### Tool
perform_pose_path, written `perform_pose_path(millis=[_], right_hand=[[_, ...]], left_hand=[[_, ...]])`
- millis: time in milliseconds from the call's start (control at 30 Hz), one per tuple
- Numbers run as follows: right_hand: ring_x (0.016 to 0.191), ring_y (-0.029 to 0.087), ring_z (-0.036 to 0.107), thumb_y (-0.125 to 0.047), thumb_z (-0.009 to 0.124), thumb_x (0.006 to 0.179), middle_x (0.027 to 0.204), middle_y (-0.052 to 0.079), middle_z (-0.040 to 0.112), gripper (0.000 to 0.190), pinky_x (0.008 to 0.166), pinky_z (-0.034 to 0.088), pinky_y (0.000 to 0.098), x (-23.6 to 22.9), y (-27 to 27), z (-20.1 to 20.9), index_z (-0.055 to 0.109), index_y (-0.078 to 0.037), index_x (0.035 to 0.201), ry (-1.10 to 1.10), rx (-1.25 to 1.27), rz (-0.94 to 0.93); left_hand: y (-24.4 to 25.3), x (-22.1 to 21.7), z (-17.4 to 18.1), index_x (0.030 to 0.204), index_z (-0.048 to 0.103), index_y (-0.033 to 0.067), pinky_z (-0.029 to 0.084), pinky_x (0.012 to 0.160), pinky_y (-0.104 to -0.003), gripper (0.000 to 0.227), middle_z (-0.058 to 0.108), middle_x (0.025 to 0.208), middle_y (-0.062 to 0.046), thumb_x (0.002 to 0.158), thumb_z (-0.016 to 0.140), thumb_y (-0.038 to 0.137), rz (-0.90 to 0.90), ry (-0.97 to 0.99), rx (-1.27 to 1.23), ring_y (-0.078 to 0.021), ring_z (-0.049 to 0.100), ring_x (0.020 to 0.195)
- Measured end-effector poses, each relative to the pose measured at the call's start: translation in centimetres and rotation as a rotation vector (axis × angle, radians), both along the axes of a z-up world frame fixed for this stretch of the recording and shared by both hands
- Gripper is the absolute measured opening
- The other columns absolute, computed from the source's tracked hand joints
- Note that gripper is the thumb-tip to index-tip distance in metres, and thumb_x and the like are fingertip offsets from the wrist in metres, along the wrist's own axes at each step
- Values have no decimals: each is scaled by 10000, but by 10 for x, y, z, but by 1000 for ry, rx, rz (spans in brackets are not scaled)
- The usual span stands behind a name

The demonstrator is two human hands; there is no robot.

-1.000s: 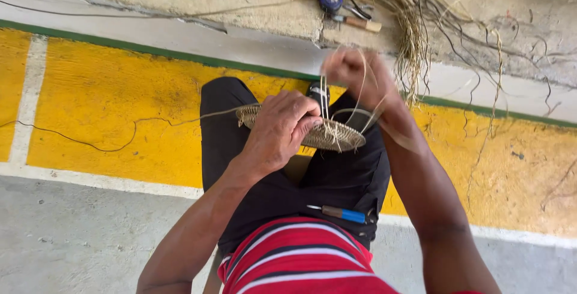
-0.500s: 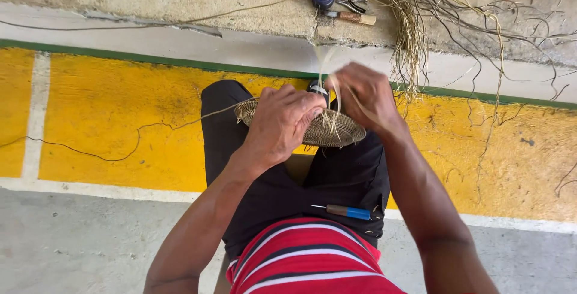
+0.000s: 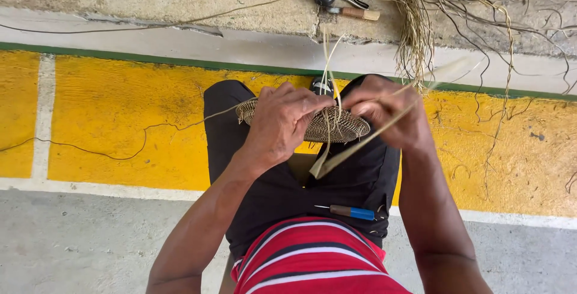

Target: The recorder is weaving a circular basket or mat base using natural fiber strands.

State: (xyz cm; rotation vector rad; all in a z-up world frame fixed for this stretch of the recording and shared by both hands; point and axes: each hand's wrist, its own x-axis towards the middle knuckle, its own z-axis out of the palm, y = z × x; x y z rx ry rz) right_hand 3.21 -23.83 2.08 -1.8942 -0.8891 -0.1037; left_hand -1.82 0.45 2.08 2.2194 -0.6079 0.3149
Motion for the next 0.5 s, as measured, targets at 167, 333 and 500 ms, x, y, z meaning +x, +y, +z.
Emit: perform_pose_path(millis=[167, 333, 500], right_hand=[[793, 143, 660, -218, 632, 1055, 905, 24, 694, 178, 711, 563, 299, 14, 16, -11, 694, -52, 1067, 292, -92, -37], [731, 133, 671, -201, 705, 1014, 833, 46, 719, 168, 639, 544, 320, 28, 27, -17, 737, -40, 974, 188, -284, 40], [764, 132, 670, -178, 657, 1023, 902, 44, 726, 148, 675, 577, 307, 31, 19, -10, 724, -47, 1046, 376, -153, 173]], left_hand=[[1, -6, 0, 1215, 726, 218, 368, 807, -384, 308, 738, 1037, 58, 939, 697, 83, -13, -5, -33, -177, 592, 897], [3, -10, -5, 1244, 727, 222, 379, 839, -384, 329, 689, 949, 41, 947, 685, 87, -9, 8, -39, -182, 582, 915], [2, -13, -7, 1256, 732, 217, 375, 840, -388, 363, 698, 943, 42, 931, 685, 62, -7, 14, -34, -167, 583, 900]])
